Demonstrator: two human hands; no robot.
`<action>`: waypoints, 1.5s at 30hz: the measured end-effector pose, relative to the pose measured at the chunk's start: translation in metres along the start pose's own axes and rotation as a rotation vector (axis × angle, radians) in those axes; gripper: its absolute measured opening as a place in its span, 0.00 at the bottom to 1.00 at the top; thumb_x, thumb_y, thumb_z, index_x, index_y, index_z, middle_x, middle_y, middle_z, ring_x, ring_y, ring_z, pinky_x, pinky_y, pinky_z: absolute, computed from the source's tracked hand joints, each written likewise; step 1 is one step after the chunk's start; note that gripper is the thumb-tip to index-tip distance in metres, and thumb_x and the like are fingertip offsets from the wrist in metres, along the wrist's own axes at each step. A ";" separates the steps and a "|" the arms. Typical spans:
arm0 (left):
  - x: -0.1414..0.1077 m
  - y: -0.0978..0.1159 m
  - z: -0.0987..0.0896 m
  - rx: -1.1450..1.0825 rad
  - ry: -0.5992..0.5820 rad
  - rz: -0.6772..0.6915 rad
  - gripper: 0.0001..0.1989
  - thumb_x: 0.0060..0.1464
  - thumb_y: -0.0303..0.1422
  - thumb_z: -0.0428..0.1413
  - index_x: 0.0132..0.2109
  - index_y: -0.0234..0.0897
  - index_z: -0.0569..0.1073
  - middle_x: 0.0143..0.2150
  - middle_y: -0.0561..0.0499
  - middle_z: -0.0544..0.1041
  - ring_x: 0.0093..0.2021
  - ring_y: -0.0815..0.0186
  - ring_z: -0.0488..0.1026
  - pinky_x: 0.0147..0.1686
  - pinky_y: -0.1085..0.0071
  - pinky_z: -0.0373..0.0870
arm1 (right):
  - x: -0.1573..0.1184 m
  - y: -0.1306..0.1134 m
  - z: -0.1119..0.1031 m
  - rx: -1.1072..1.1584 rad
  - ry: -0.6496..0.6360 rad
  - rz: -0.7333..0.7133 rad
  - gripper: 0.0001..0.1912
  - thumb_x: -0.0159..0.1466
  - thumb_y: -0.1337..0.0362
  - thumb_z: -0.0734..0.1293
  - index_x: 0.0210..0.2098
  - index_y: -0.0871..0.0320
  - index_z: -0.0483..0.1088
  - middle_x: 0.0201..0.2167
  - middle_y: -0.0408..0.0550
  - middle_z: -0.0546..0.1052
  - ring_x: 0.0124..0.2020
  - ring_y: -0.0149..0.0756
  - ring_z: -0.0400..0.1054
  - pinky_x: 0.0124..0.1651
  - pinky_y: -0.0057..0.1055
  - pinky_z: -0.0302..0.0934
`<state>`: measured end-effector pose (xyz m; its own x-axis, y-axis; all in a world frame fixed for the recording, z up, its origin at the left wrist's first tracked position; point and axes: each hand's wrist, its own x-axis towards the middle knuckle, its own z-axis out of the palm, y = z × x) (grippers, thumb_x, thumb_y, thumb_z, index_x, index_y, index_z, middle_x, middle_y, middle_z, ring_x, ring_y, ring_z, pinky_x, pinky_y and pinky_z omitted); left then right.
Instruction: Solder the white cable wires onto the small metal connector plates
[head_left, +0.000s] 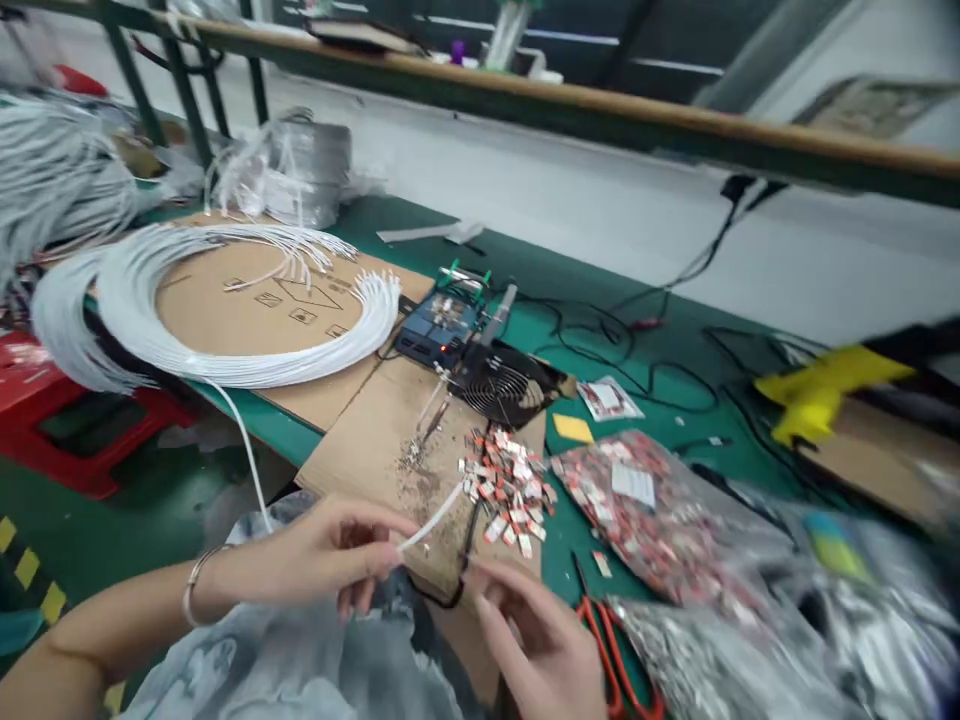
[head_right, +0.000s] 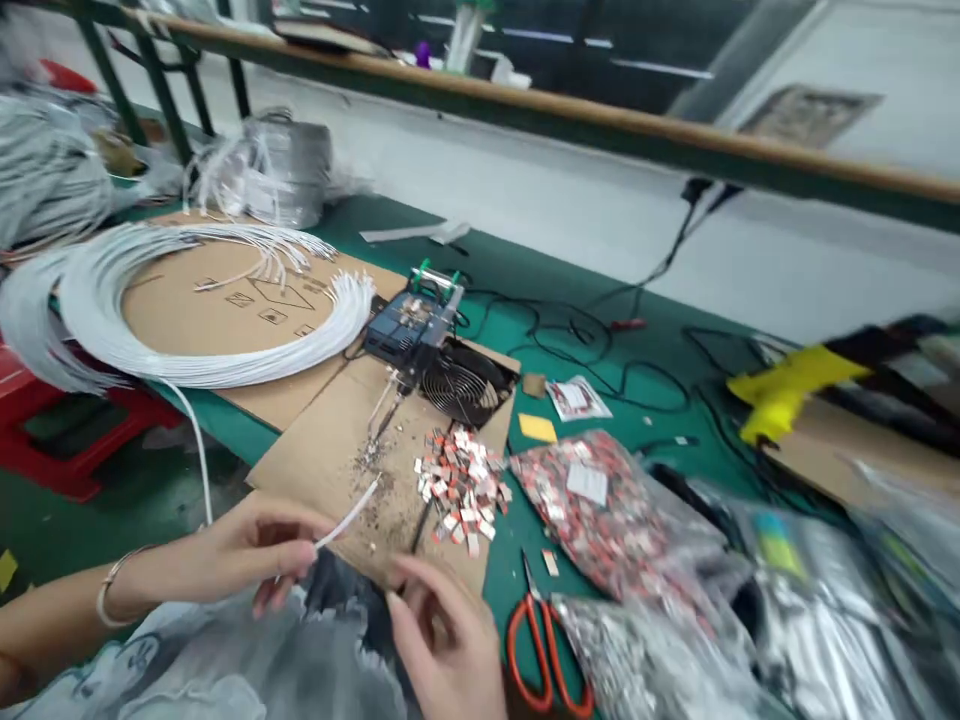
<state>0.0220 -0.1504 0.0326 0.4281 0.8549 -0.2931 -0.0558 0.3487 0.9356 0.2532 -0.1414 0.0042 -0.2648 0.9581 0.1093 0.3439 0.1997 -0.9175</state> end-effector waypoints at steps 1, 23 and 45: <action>-0.004 -0.006 -0.001 0.076 -0.021 -0.024 0.21 0.53 0.42 0.52 0.51 0.37 0.70 0.21 0.57 0.65 0.18 0.76 0.66 0.15 0.83 0.63 | 0.006 -0.006 0.012 0.055 0.008 0.009 0.08 0.55 0.62 0.66 0.36 0.52 0.74 0.26 0.47 0.75 0.23 0.34 0.67 0.26 0.29 0.65; -0.026 -0.037 -0.048 0.194 -0.259 0.113 0.15 0.56 0.38 0.50 0.27 0.32 0.69 0.22 0.54 0.66 0.21 0.75 0.61 0.22 0.79 0.58 | 0.007 -0.048 0.094 0.293 -0.242 0.055 0.01 0.51 0.69 0.69 0.24 0.58 0.72 0.19 0.42 0.69 0.21 0.29 0.59 0.24 0.27 0.52; 0.003 -0.015 -0.054 0.606 -0.060 0.340 0.07 0.55 0.31 0.53 0.33 0.35 0.75 0.24 0.54 0.68 0.26 0.73 0.64 0.26 0.77 0.59 | 0.022 -0.046 0.084 0.011 0.063 -0.092 0.04 0.55 0.73 0.68 0.25 0.59 0.72 0.20 0.43 0.71 0.23 0.29 0.63 0.26 0.27 0.54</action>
<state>-0.0248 -0.1320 0.0073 0.5262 0.8498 0.0311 0.3098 -0.2256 0.9237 0.1553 -0.1464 0.0168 -0.2374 0.9470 0.2163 0.3112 0.2851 -0.9066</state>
